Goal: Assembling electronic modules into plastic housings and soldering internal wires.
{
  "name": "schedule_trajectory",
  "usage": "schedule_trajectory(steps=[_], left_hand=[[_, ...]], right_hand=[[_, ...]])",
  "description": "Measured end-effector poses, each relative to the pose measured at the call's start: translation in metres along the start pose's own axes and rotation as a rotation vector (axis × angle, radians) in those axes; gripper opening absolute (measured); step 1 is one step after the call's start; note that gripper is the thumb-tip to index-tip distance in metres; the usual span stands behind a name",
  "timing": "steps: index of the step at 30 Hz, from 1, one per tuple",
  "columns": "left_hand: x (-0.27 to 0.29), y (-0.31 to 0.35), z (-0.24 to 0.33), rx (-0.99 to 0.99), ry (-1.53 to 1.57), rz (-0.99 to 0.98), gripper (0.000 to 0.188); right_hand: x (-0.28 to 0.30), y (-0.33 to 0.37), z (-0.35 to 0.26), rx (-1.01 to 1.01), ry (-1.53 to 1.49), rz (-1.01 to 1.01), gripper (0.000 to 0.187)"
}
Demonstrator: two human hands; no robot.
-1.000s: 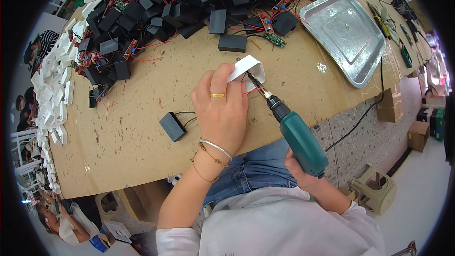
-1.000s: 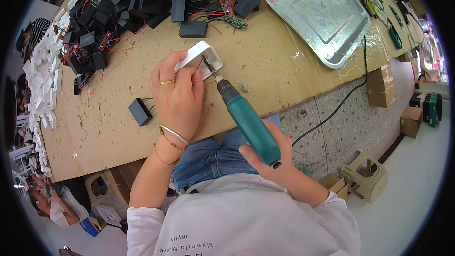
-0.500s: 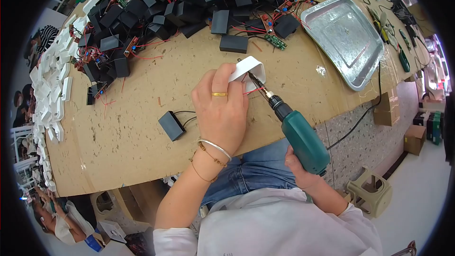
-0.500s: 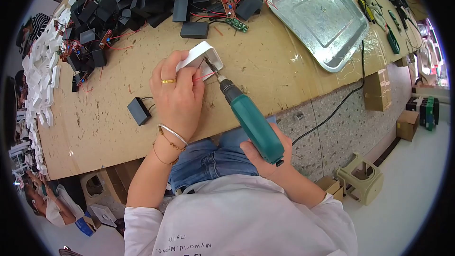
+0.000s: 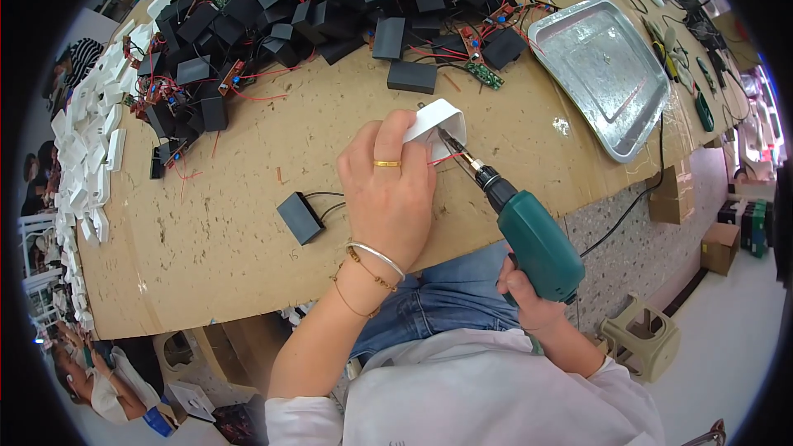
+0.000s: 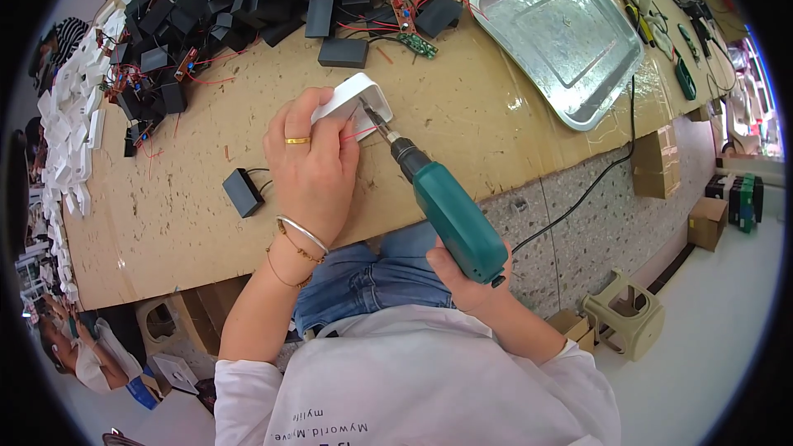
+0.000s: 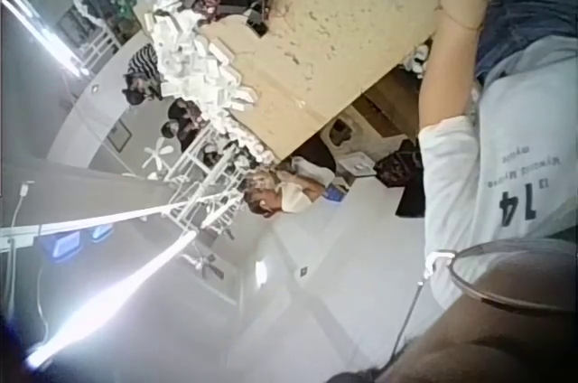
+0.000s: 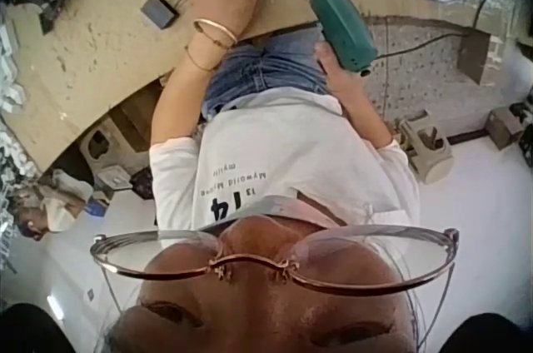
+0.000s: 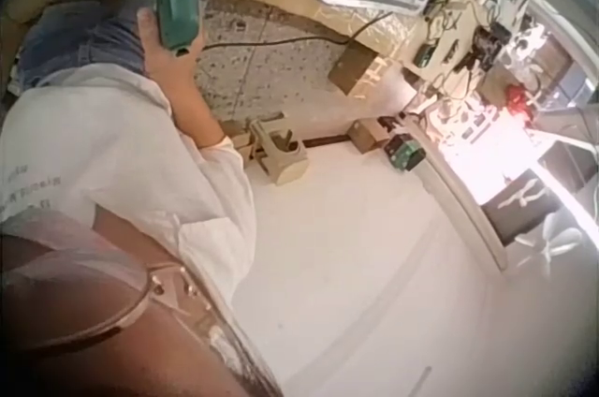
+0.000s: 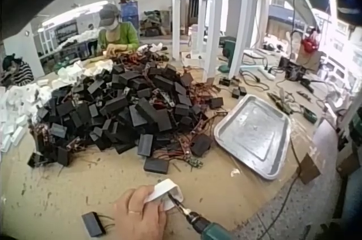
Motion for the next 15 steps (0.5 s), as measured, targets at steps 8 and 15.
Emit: schedule_trajectory(steps=[8, 15], left_hand=[[-0.001, 0.001, -0.001, -0.006, -0.003, 0.015, 0.017], [0.0, -0.001, 0.0, 0.003, 0.005, 0.009, 0.015]], right_hand=[[-0.002, -0.002, -0.006, -0.004, -0.015, 0.028, 0.031], [0.0, 0.001, 0.002, -0.031, 0.011, 0.011, 0.055]])
Point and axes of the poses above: each hand's wrist, its own y-axis away from the middle knuckle, its own x-axis out of the back of the hand, z = x × y, the point moved 1 cm from there along -y, towards the middle knuckle, and after that the axes turned 5 degrees about z, right-handed, at the moved point
